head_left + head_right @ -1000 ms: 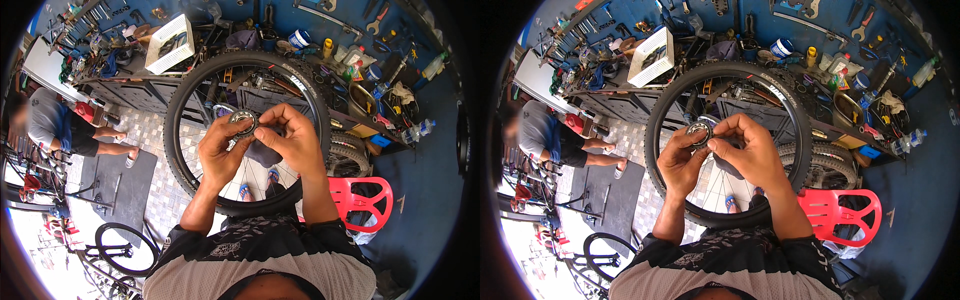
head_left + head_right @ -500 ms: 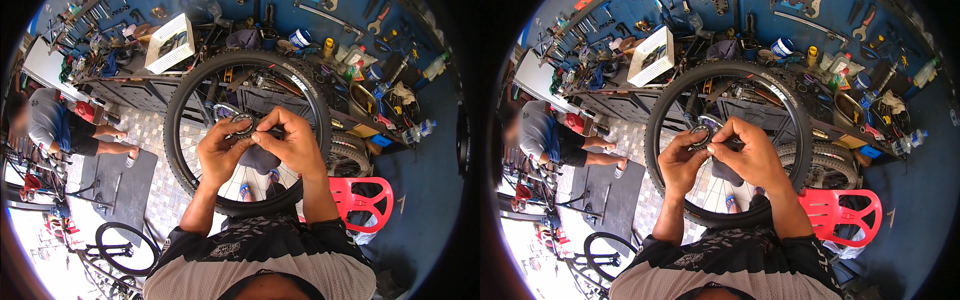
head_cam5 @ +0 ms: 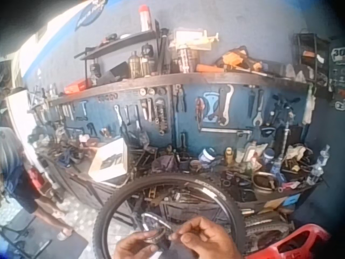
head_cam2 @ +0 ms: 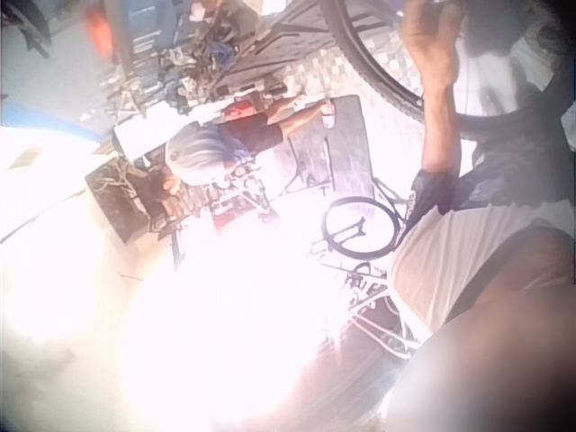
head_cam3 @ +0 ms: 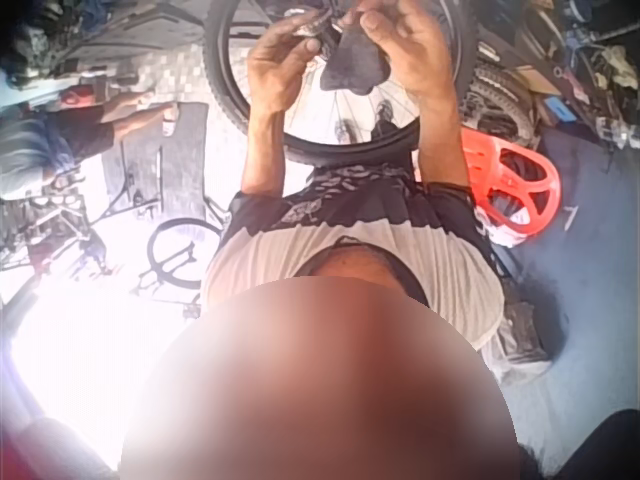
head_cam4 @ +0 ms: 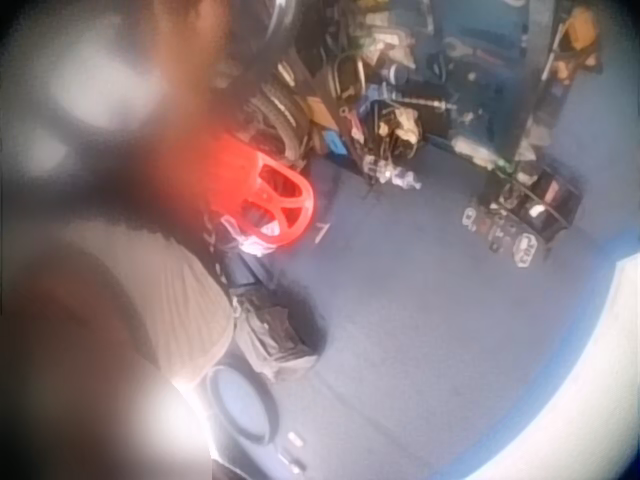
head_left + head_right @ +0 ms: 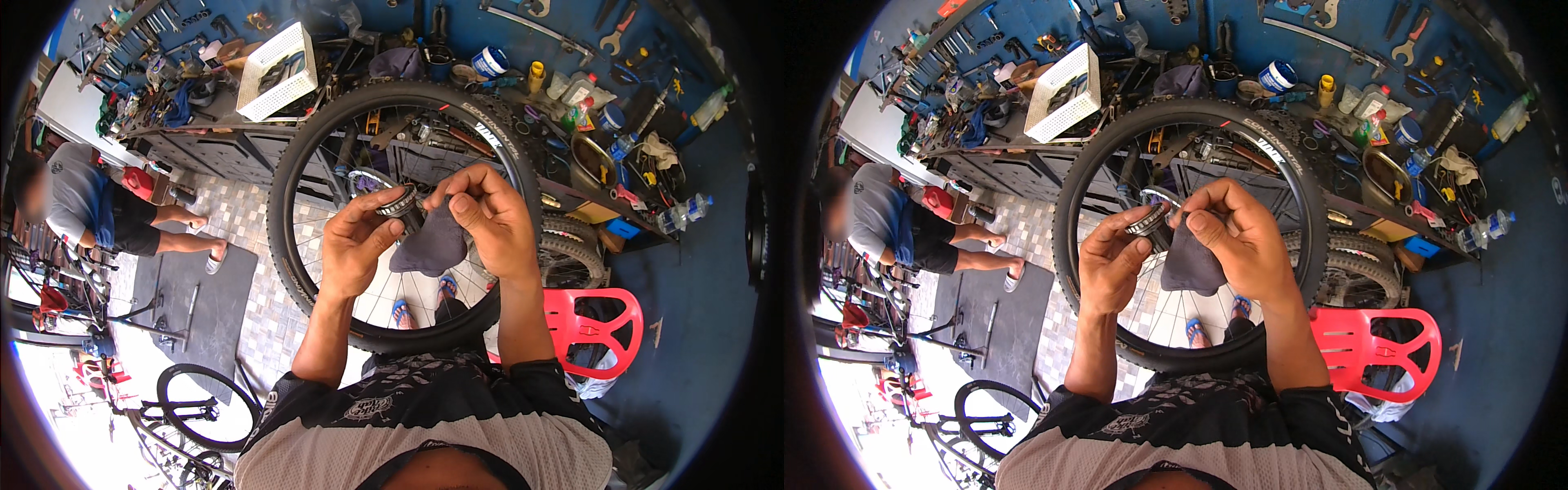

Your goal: The person holds a bicycle wheel hub and repeatedly removes and replaces a small metal ring or seal with their fingers. They rotate the hub to inspect it from different angles while working in a cluttered workshop.

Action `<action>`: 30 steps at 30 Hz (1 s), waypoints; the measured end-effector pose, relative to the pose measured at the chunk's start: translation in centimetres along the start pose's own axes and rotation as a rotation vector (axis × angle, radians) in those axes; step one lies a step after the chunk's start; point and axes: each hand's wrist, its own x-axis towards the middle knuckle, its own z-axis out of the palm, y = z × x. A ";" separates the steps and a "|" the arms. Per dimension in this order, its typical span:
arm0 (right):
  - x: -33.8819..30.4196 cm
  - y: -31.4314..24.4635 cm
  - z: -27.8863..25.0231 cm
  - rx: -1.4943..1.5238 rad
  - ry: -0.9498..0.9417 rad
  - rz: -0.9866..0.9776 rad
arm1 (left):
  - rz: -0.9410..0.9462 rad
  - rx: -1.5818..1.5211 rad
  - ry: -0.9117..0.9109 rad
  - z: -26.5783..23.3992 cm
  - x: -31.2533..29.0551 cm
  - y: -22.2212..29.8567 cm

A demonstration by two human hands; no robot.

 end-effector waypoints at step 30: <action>-1.1 -1.4 3.0 -0.736 0.038 -0.342 | 0.230 0.208 0.051 1.3 -0.8 0.5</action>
